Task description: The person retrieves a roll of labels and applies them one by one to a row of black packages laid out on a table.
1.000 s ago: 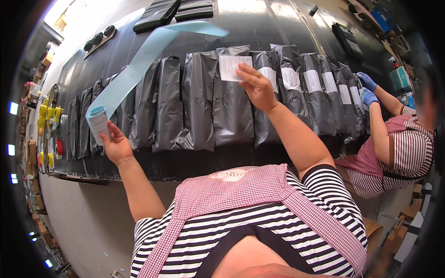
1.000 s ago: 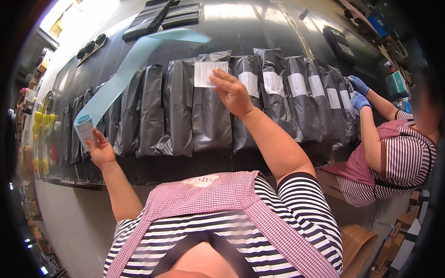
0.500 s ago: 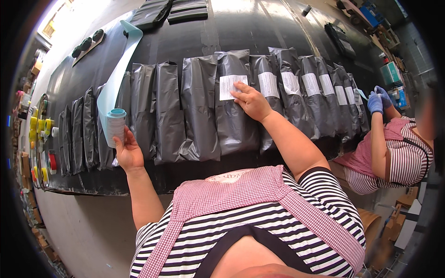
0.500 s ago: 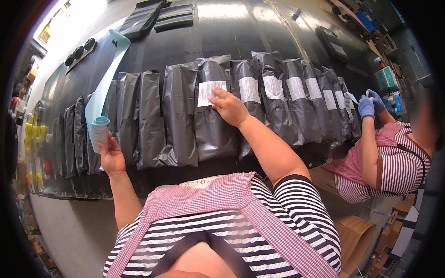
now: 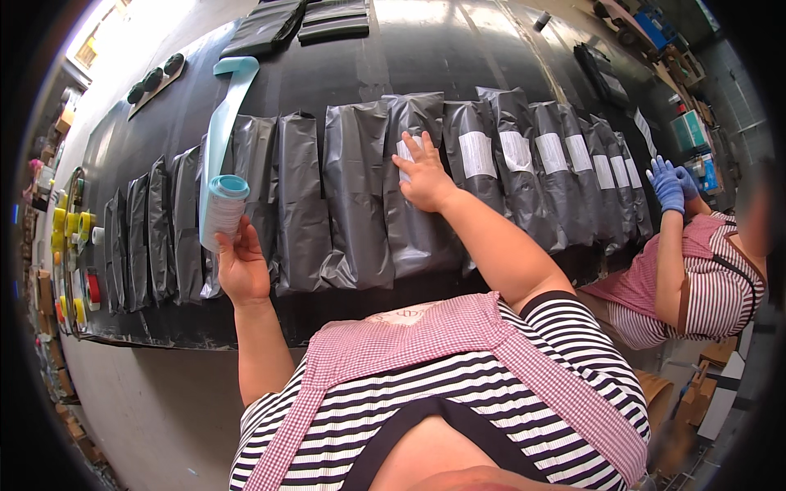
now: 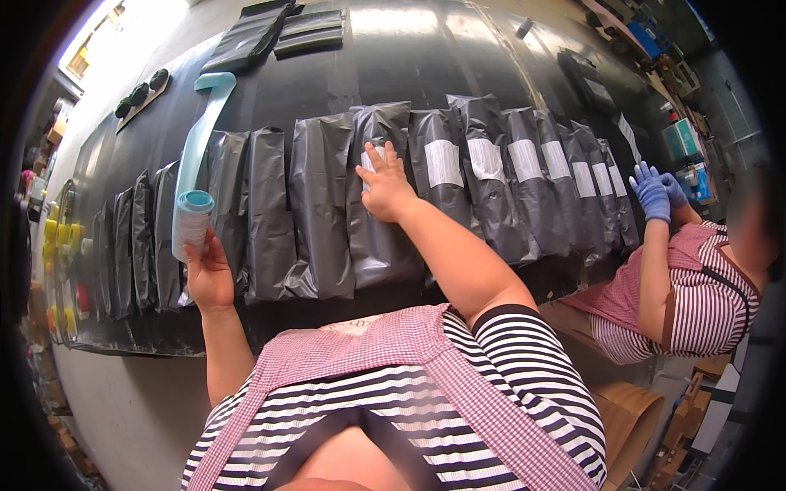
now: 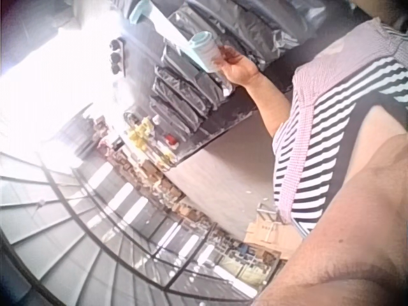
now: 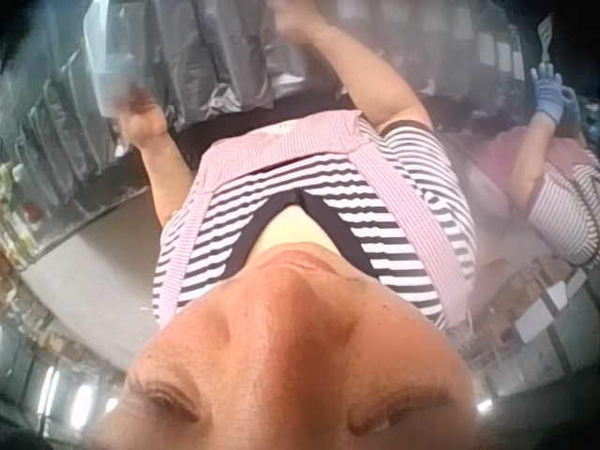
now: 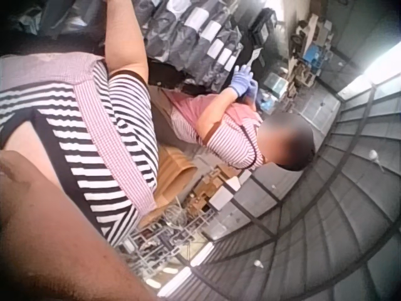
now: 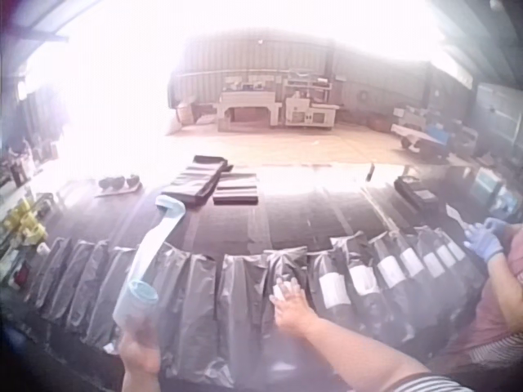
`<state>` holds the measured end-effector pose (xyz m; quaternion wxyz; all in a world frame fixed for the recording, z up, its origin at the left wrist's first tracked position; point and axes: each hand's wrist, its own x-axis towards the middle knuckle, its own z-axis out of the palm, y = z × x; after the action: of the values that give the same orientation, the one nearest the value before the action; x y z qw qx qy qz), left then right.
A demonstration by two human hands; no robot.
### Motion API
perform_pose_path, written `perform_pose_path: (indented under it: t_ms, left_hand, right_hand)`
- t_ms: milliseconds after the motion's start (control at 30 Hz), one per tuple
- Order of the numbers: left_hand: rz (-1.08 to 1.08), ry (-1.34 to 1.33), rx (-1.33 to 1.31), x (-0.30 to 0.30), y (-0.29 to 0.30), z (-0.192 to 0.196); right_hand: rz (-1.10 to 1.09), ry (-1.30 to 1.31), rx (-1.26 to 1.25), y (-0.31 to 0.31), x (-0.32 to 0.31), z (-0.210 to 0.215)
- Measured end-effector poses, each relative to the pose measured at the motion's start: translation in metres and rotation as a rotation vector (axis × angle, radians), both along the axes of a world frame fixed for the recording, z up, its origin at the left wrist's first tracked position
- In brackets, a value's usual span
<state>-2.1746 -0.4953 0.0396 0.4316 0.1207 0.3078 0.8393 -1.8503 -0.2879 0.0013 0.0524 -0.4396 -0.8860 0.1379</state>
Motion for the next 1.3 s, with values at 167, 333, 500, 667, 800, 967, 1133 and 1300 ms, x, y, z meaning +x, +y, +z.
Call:
perform_pose_path:
  t_ms: [167, 333, 500, 667, 800, 967, 1133, 1300]
  left_hand:
    - [-0.084, 0.081, -0.143, 0.034, -0.003, 0.015]
    - [-0.275, 0.153, -0.198, 0.072, -0.008, 0.007]
    - [-0.563, 0.197, -0.073, 0.094, -0.017, 0.021]
    - [-0.493, 0.662, -0.167, 0.089, -0.017, 0.028]
    - [-0.373, 0.722, -0.079, 0.087, -0.018, 0.023]
    - [-0.312, 0.891, -0.172, 0.077, -0.019, 0.025]
    - [-0.286, 1.291, -0.352, 0.037, -0.015, 0.020]
    - [-0.593, 0.660, -0.483, -0.020, 0.003, -0.004]
  right_hand:
    - [0.091, 0.398, 0.160, -0.035, -0.004, 0.042]
    - [0.798, 0.532, 0.522, -0.119, -0.039, 0.095]
    - [0.552, 0.704, 0.357, -0.110, -0.049, 0.092]
    - [0.443, 0.774, 0.169, -0.113, -0.053, 0.103]
    - [0.435, 0.823, 0.234, -0.116, -0.065, 0.107]
    - [0.422, 0.685, 0.267, -0.115, -0.072, 0.107]
    - [0.099, 0.618, -0.737, -0.069, -0.082, 0.125]
    - [-0.012, 1.189, -1.201, 0.001, -0.064, 0.162]
